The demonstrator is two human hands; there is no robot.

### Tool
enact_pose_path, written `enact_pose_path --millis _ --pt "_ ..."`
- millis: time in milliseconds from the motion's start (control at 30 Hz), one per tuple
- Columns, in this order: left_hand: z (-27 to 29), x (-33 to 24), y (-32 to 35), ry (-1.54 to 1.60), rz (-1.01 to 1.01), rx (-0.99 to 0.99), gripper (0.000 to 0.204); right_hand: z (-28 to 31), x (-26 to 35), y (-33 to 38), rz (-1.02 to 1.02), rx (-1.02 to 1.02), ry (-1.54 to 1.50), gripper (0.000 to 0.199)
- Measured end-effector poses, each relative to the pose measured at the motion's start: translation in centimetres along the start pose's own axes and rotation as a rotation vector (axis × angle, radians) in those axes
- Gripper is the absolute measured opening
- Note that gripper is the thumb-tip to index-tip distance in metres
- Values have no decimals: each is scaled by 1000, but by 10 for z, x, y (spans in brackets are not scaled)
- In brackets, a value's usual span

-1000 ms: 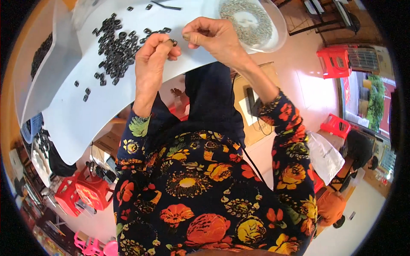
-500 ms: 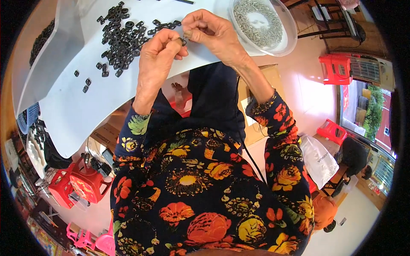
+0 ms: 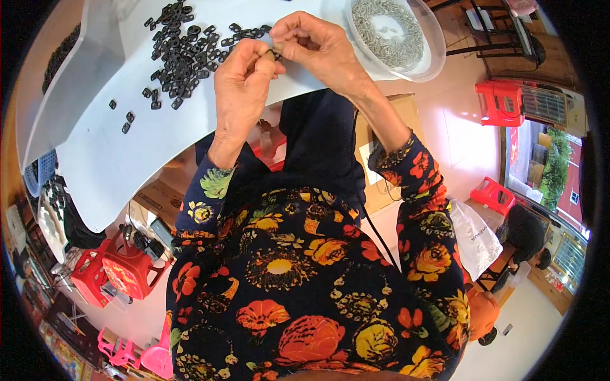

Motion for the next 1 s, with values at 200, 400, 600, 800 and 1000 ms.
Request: enact_pose_path --millis 200,400,600,800,1000 --pt "2 6 -4 80 62 54 6 2 4 -4 -22 37 1 12" --pt "-1 4 -2 97 48 77 6 -3 1 -6 11 97 44 12" --pt "5 -1 0 43 -12 -16 3 -5 5 -3 30 -50 14 14" --pt "7 0 -2 77 -19 -32 3 -3 -2 -3 -104 15 -18 14" --pt "6 0 -3 62 3 -23 3 -5 0 -6 -10 -30 -67 16"
Point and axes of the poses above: each hand's wrist, its own y-axis away from the middle knuckle, its own z-axis out of the back of the hand, x = y × z, the point moved 10 cm from there along -y, towards the middle knuckle, and after that the axes turned 1 degree about -x, right-handed, at the moved point
